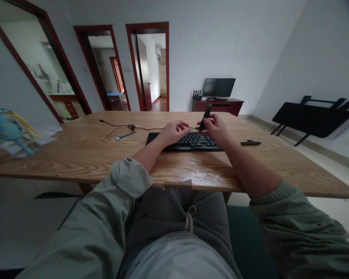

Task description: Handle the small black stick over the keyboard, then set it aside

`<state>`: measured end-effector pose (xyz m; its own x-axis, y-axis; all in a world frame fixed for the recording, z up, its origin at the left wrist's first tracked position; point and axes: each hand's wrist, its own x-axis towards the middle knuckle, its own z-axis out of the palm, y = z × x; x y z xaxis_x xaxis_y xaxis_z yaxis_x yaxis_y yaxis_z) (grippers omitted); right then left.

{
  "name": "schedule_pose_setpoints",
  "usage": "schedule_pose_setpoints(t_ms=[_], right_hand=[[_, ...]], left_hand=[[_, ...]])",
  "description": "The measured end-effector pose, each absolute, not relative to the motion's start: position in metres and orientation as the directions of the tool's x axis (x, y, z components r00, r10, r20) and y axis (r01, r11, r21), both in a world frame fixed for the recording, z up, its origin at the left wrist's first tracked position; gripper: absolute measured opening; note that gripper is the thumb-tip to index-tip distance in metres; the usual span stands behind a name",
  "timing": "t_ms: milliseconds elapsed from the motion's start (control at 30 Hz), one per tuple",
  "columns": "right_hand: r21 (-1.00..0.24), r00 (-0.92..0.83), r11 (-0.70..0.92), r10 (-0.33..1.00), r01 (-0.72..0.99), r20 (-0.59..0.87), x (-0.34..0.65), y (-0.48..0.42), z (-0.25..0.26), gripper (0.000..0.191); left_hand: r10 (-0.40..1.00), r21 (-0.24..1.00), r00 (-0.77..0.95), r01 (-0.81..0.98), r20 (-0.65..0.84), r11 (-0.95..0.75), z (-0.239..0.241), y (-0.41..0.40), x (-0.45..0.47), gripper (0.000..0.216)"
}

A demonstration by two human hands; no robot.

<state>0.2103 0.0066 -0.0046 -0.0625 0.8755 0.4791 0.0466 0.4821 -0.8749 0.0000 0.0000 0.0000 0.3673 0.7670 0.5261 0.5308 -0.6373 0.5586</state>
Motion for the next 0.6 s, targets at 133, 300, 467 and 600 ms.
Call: schedule_pose_setpoints(t_ms=[133, 300, 467, 600], right_hand=[[-0.884, -0.047, 0.468, 0.882, -0.027, 0.468, 0.203, 0.002, -0.007, 0.046], [-0.887, -0.035, 0.461, 0.887, 0.006, 0.46, 0.201, 0.006, -0.012, 0.05], [-0.888, -0.021, 0.459, 0.888, -0.01, 0.459, 0.203, 0.006, -0.012, 0.051], [-0.889, -0.045, 0.457, 0.888, -0.003, 0.457, 0.204, 0.007, -0.012, 0.054]], left_hand=[[0.73, 0.444, 0.424, 0.593, 0.536, -0.671, -0.011, -0.006, 0.028, 0.041], [0.734, 0.396, 0.373, 0.658, 0.568, -0.641, -0.013, -0.004, 0.027, 0.026], [0.724, 0.437, 0.401, 0.6, 0.561, -0.67, -0.019, -0.001, 0.023, 0.035], [0.725, 0.452, 0.457, 0.574, 0.516, -0.683, -0.019, -0.001, 0.022, 0.029]])
